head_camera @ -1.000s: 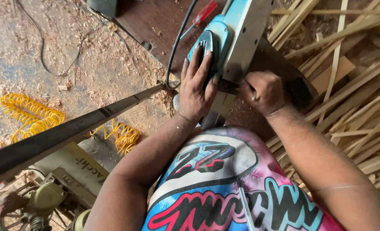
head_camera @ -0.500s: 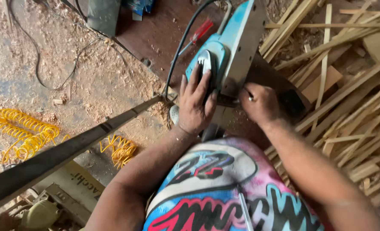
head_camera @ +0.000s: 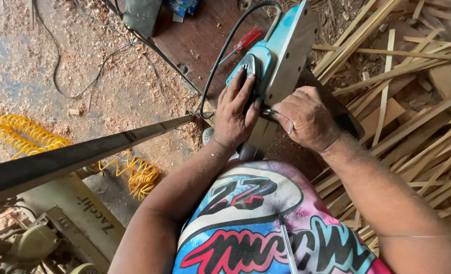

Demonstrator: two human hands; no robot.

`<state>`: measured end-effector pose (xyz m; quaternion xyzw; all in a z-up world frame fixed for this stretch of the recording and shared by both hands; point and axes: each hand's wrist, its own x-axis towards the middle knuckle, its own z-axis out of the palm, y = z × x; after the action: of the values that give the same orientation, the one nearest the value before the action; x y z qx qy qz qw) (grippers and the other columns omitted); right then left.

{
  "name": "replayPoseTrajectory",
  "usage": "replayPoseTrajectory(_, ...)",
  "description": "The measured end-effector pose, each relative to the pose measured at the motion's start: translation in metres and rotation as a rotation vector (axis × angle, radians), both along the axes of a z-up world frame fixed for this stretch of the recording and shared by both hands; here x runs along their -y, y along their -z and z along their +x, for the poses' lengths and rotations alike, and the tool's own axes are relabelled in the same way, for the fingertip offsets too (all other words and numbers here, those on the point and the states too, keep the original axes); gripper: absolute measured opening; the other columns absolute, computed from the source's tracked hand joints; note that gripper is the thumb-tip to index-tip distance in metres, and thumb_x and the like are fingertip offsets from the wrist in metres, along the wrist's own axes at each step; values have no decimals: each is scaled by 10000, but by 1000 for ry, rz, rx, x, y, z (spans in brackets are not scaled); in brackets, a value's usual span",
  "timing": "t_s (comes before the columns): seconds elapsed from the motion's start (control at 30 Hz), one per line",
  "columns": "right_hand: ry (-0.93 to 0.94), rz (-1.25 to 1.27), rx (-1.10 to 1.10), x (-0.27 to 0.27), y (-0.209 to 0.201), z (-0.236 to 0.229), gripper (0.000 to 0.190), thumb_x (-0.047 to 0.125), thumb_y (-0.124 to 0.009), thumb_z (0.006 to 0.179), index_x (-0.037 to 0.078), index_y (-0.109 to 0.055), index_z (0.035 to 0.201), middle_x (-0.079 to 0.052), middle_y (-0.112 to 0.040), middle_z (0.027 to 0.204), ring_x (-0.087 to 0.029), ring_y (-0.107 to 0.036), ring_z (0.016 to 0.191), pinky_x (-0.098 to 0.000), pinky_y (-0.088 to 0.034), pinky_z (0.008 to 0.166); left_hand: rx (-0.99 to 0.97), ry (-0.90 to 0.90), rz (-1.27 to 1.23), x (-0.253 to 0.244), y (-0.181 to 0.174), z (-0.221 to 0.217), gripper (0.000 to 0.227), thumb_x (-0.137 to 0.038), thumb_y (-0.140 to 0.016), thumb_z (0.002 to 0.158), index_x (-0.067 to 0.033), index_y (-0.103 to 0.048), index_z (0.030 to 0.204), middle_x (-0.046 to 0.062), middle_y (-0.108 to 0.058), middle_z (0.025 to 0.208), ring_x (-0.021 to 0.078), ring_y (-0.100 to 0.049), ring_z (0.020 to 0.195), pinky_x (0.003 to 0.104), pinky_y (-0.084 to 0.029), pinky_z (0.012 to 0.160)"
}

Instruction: The person uses a T-handle hex key to tighten a screw on a blue electric planer. They hold the planer with their left hand and turn the key with their right hand, then set the tool down.

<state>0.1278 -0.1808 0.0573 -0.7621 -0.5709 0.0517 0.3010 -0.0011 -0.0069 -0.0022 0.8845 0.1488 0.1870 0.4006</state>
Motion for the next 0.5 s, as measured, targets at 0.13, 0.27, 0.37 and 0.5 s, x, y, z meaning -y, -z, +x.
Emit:
replayPoseTrajectory(0.13, -92, 9, 121, -5, -6, 6, 123, 111, -719, 869, 79, -691, 984, -56, -643, 909, -280, -647, 920, -481, -445, 1031, 10, -12, -48, 0, 2, 0, 658, -291, -651, 994, -140, -423, 1593, 177, -370, 1672, 413, -494, 1454, 482, -399, 1231)
replayPoseTrajectory(0.27, -231, -6, 295, -10, -12, 17, 84, 87, -663, 873, 82, -694, 950, -28, -603, 803, -228, -652, 825, -486, -518, 1016, -32, -8, -60, 0, 4, -1, 683, -334, -656, 983, -166, -410, 1598, 212, -287, 1699, 413, -488, 1444, 491, -390, 1210)
replayPoseTrajectory(0.37, -246, -74, 112, -15, -12, 21, 73, 76, -650, 903, 84, -624, 835, -58, -575, 739, -248, -633, 728, -438, -529, 784, -66, -3, -38, 1, 5, 0, 661, -350, -648, 990, -183, -432, 1592, 213, -278, 1704, 408, -487, 1440, 498, -390, 1211)
replayPoseTrajectory(0.5, -127, -72, -111, -18, -10, 14, 130, 90, -658, 905, 49, -563, 826, -115, -553, 743, -304, -606, 684, -427, -504, 617, -67, -2, -34, 0, 3, 1, 650, -354, -652, 990, -180, -451, 1583, 209, -291, 1696, 414, -477, 1452, 504, -386, 1219)
